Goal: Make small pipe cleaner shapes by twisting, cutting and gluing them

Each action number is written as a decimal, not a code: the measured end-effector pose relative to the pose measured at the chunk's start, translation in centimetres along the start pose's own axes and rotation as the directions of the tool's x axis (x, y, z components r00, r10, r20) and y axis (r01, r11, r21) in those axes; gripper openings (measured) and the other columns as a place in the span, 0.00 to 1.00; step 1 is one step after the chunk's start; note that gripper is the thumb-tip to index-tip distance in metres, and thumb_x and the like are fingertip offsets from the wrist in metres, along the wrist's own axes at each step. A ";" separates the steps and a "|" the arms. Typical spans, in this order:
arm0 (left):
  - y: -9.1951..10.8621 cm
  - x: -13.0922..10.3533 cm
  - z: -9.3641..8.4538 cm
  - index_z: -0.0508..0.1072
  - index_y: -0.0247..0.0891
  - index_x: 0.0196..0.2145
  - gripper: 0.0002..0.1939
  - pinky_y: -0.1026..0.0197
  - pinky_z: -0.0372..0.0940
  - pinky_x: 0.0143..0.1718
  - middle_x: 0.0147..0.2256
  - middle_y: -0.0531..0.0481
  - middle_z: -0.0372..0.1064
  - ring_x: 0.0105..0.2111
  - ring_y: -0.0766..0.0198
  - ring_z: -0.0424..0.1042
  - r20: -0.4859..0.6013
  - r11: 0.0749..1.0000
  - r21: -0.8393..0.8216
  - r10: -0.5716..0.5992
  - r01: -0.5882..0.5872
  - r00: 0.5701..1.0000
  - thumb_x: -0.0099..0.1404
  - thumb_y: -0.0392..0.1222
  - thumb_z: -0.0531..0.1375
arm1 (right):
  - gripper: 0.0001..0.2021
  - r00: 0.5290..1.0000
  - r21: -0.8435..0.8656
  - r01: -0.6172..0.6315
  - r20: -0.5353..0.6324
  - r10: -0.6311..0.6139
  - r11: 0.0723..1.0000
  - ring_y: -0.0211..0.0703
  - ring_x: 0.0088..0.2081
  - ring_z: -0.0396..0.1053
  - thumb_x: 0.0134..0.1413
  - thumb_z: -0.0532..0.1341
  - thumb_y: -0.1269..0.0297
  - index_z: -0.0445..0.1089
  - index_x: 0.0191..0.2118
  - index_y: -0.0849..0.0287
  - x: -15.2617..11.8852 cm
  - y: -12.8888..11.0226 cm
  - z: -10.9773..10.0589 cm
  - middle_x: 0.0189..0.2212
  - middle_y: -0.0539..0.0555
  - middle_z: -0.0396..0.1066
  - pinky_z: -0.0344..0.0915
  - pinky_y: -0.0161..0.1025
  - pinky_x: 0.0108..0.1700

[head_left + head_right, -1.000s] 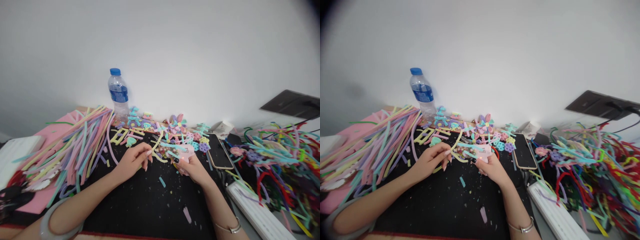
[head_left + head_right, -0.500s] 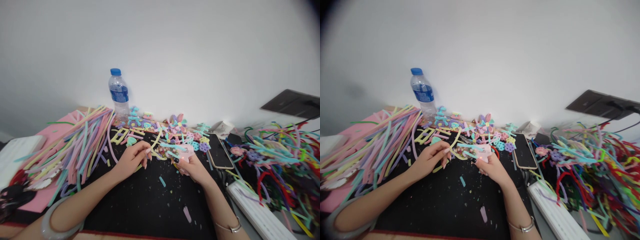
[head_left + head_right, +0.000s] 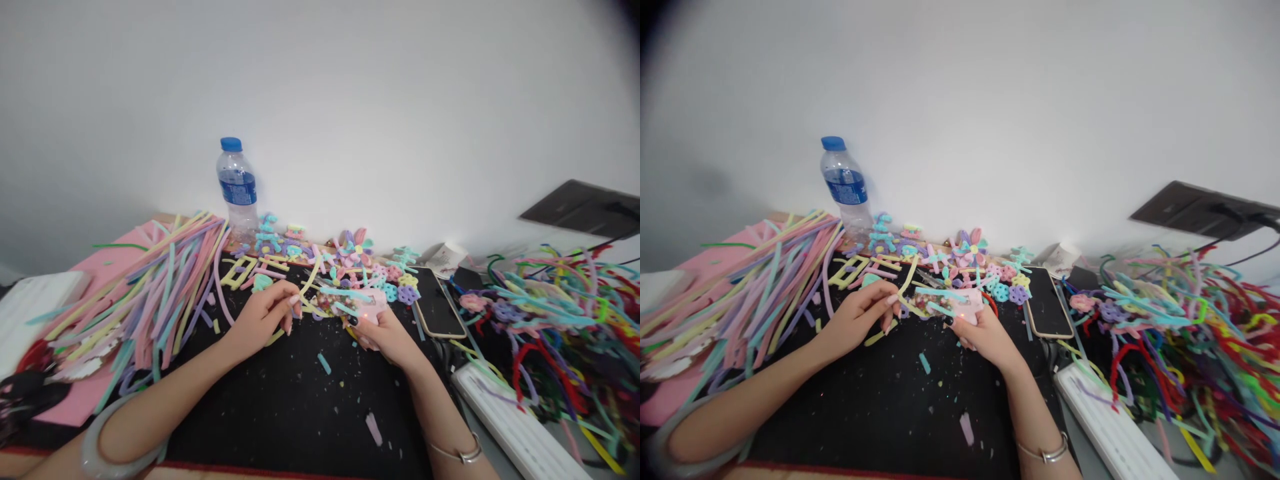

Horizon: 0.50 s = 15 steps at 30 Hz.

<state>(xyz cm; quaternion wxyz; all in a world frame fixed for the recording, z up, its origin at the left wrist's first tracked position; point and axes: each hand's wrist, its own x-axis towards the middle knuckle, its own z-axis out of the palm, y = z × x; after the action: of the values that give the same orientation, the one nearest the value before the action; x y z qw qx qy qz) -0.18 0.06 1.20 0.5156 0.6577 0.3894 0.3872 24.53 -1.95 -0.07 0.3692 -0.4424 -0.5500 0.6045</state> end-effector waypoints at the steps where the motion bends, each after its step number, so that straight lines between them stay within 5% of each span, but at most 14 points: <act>1: 0.0 0.0 0.0 0.65 0.37 0.33 0.09 0.66 0.62 0.26 0.28 0.55 0.65 0.20 0.71 0.65 -0.002 1.000 0.001 -0.001 0.001 1.000 0.68 0.42 0.49 | 0.13 1.000 -0.001 -0.001 0.003 0.001 1.000 0.28 0.15 0.47 0.52 0.61 0.56 0.62 0.30 0.60 0.0 0.0 0.0 0.14 0.41 0.53 0.46 0.30 0.18; 15: 0.2 0.2 -0.3 0.64 0.38 0.33 0.08 0.66 0.61 0.27 0.29 0.56 0.65 0.20 0.72 0.64 -0.054 0.999 0.048 0.028 -0.025 0.998 0.69 0.41 0.49 | 0.12 0.999 -0.129 -0.023 -0.026 0.020 0.991 0.29 0.16 0.47 0.53 0.59 0.59 0.60 0.26 0.60 0.0 0.0 -0.4 0.13 0.42 0.54 0.46 0.30 0.18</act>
<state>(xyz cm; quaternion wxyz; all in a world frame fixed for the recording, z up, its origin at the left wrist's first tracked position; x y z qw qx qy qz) -0.39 0.36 1.43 0.4838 0.6640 0.4038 0.4025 24.93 -1.85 -0.02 0.3400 -0.4788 -0.5784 0.5662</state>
